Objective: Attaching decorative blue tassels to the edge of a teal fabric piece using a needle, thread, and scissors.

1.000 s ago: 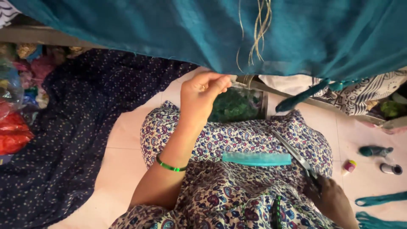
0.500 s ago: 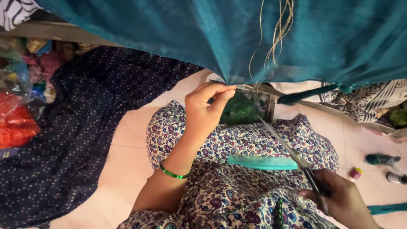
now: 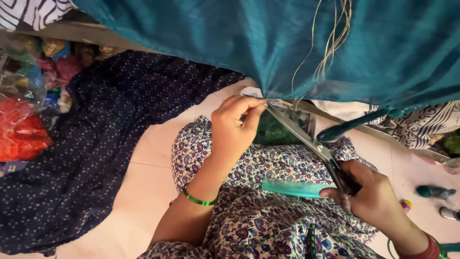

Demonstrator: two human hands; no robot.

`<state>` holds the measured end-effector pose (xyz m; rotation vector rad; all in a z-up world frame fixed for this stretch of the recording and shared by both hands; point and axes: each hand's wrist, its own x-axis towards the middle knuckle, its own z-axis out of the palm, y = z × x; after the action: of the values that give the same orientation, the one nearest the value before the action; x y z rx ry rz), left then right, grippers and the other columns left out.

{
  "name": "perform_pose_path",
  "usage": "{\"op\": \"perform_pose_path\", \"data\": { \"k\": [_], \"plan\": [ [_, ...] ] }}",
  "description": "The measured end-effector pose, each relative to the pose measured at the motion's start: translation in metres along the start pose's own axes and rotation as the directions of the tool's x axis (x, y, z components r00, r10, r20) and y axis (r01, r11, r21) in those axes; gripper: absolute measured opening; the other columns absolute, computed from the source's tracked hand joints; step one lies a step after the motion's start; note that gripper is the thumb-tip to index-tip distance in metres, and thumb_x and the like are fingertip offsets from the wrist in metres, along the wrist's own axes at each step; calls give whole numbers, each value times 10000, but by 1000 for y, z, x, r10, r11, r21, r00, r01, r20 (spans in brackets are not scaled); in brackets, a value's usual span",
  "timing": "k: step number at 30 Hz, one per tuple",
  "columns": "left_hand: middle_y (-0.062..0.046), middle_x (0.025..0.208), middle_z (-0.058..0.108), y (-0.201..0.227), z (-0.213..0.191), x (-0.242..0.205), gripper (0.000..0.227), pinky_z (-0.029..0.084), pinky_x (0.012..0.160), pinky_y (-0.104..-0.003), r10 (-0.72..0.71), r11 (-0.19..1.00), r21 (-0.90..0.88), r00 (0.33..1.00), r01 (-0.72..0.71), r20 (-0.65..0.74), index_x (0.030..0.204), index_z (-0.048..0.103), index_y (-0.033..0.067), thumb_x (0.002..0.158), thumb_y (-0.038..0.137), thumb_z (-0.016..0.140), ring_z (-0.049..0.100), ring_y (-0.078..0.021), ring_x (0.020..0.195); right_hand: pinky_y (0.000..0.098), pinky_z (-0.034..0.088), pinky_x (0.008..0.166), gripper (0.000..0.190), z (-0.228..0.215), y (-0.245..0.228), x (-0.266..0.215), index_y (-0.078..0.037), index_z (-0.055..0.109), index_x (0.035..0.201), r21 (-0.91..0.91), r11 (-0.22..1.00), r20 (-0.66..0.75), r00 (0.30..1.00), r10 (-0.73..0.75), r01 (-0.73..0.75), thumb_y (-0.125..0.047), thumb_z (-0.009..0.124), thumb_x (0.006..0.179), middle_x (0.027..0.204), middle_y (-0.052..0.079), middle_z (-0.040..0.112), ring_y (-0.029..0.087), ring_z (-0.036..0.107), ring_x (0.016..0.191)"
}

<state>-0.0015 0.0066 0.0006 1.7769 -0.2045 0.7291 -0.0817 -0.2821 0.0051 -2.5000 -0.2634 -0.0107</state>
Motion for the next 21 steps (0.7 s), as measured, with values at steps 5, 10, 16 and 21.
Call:
{"op": "perform_pose_path", "data": {
  "k": [5,10,16,21],
  "plan": [
    [-83,963,755,2,2,-1,44,596,738,-271,61,996,-61,998,-60,13,958,735,26,918,13,746,723,-174,846,339,469,504,446,4,11,0,-27,649,892,-19,999,-49,998,-47,46,-279,902,625,648,102,610,187,532,499],
    [-67,1019,717,-24,-1,4,98,559,797,-261,-80,970,-232,997,72,-25,1093,690,13,998,32,696,688,-127,895,351,491,523,471,1,10,-2,-29,675,910,-84,996,-72,996,-49,43,-290,918,602,675,105,644,202,595,514],
    [-79,1142,653,-26,-11,26,249,547,995,-285,-108,770,-638,985,-2,-134,1244,493,61,1047,42,643,671,-139,1078,358,498,520,464,6,16,-13,-38,692,917,-86,991,-78,993,94,-100,-321,937,642,656,91,650,211,593,548],
    [-82,1054,652,-23,-6,32,340,537,901,-268,-171,787,-614,975,50,-140,1297,549,16,999,-24,708,656,-130,967,323,496,574,458,19,21,-23,-20,670,947,-117,991,-182,979,-93,72,-268,897,637,741,80,657,166,616,606]
  ]
}}
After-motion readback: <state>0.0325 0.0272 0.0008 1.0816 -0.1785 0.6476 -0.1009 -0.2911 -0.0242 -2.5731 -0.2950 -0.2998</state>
